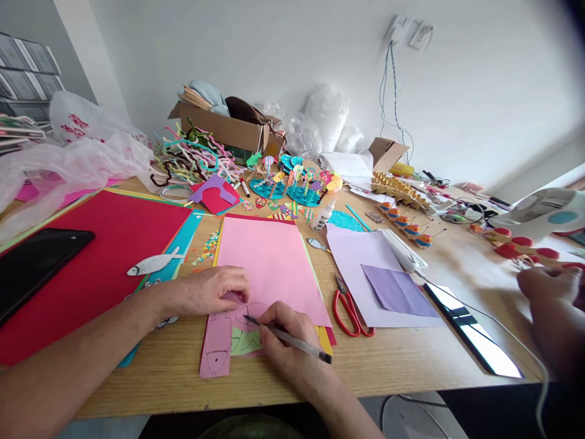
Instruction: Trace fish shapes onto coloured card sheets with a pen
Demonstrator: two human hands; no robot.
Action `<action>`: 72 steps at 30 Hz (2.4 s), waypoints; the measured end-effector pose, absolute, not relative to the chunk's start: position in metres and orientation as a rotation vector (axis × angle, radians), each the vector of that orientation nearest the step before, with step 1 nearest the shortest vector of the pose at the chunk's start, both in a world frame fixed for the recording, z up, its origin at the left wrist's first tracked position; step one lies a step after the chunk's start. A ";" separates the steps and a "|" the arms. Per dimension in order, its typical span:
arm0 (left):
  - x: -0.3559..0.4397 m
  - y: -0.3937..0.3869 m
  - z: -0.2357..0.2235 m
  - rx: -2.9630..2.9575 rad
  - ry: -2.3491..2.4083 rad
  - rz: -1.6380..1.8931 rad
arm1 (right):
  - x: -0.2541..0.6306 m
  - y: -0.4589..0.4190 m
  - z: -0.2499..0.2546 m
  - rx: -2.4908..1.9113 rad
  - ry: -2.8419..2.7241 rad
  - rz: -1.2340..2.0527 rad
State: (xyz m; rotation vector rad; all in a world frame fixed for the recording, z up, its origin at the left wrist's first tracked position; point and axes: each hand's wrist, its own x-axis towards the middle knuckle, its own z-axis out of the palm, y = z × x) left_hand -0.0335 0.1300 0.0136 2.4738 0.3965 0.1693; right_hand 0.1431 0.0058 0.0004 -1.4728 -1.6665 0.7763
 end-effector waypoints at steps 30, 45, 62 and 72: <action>-0.033 0.130 0.014 2.491 0.407 0.155 | 0.143 0.006 0.000 -1.476 -1.680 0.779; -0.034 0.131 0.011 2.488 0.395 0.180 | 0.142 0.005 0.002 -1.489 -1.696 0.769; -0.034 0.132 0.011 2.471 0.396 0.180 | 0.143 0.005 -0.001 -1.487 -1.667 0.791; -0.034 0.132 0.011 2.476 0.387 0.185 | 0.143 0.005 0.003 -1.469 -1.635 0.811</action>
